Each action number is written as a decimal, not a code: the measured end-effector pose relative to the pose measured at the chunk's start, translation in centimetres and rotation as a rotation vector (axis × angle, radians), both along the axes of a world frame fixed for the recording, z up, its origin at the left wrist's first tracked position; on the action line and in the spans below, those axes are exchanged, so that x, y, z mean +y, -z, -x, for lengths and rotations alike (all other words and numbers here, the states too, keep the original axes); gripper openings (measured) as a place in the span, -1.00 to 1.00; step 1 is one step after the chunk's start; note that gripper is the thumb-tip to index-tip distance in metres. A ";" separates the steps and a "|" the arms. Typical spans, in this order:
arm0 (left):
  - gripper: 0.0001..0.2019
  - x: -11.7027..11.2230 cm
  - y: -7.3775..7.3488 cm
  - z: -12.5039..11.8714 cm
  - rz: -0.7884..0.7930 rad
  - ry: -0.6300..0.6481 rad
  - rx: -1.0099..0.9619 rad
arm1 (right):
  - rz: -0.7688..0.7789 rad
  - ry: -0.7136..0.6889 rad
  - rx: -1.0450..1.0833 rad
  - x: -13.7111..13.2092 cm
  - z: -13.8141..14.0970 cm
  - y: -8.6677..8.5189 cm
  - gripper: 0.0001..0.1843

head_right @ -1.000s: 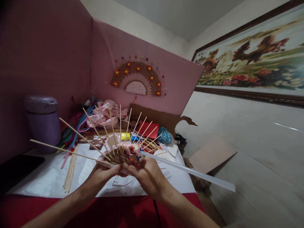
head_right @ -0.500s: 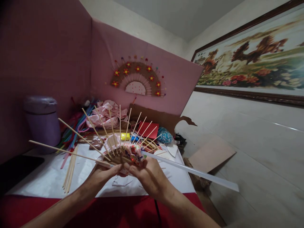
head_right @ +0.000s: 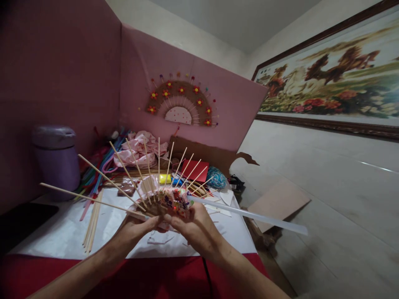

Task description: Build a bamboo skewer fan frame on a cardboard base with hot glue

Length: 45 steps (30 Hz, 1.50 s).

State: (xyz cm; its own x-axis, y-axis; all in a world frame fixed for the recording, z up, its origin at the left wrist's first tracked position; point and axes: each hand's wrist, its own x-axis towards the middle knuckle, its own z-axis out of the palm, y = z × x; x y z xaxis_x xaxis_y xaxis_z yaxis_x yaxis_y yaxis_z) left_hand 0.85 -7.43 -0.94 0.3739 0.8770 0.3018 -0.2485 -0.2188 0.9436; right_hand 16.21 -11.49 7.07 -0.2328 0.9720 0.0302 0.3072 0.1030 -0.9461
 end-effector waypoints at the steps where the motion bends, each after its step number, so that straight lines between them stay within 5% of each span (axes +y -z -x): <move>1: -0.76 0.0 0.1 0.0 -0.008 0.000 0.001 | -0.007 -0.009 0.008 0.0 0.1 -0.1 -0.66; 24: -0.74 -0.3 -0.4 0.0 0.036 0.004 0.002 | 0.010 -0.058 -0.007 0.0 0.2 0.0 -0.67; 45: -0.76 -0.3 -0.3 0.0 -0.004 -0.010 0.035 | -0.036 0.056 -0.086 -0.1 -1.0 0.1 -0.66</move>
